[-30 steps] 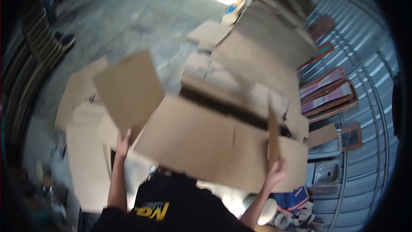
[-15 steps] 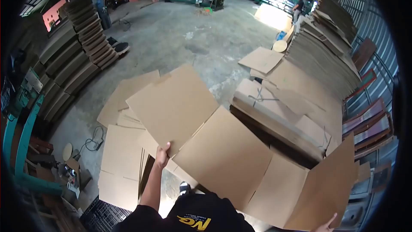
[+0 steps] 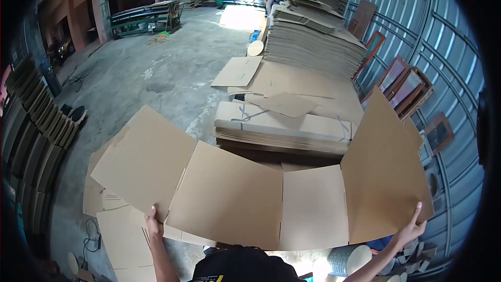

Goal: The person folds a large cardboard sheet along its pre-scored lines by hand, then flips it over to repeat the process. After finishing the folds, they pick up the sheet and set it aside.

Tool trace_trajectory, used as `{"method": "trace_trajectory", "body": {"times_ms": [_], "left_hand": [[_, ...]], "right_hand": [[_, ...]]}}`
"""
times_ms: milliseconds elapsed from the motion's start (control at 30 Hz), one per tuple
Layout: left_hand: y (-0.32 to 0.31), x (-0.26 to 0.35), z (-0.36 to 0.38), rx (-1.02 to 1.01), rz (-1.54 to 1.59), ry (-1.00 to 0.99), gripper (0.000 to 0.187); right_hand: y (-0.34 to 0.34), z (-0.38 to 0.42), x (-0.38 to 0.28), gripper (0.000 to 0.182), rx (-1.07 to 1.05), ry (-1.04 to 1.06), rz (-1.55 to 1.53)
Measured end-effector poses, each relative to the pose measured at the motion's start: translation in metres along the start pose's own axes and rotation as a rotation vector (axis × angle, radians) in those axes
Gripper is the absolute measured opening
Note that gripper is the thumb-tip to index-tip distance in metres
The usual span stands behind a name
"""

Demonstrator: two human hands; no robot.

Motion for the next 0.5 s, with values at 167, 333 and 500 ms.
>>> {"method": "trace_trajectory", "body": {"times_ms": [167,333,500], "left_hand": [[0.016,-0.001,-0.004,0.104,-0.037,-0.037,0.046],[0.030,-0.039,-0.030,-0.227,0.010,0.042,0.050],[0.040,-0.046,-0.018,-0.101,0.013,-0.046,0.038]], "right_hand": [[0.004,-0.027,-0.035,0.036,0.032,0.001,-0.103],[0.003,-0.044,-0.076,0.026,0.060,0.093,-0.041],[-0.003,-0.077,-0.097,0.029,0.076,0.143,-0.203]]}}
Point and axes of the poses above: each hand's wrist, its own z-axis away from the middle knuckle, its own y-axis out of the back of the hand, x = y × z, the point moved 10 cm from there along -z, towards the middle knuckle, and after that the axes turned 2 degrees about -z, right-handed, at the moved point
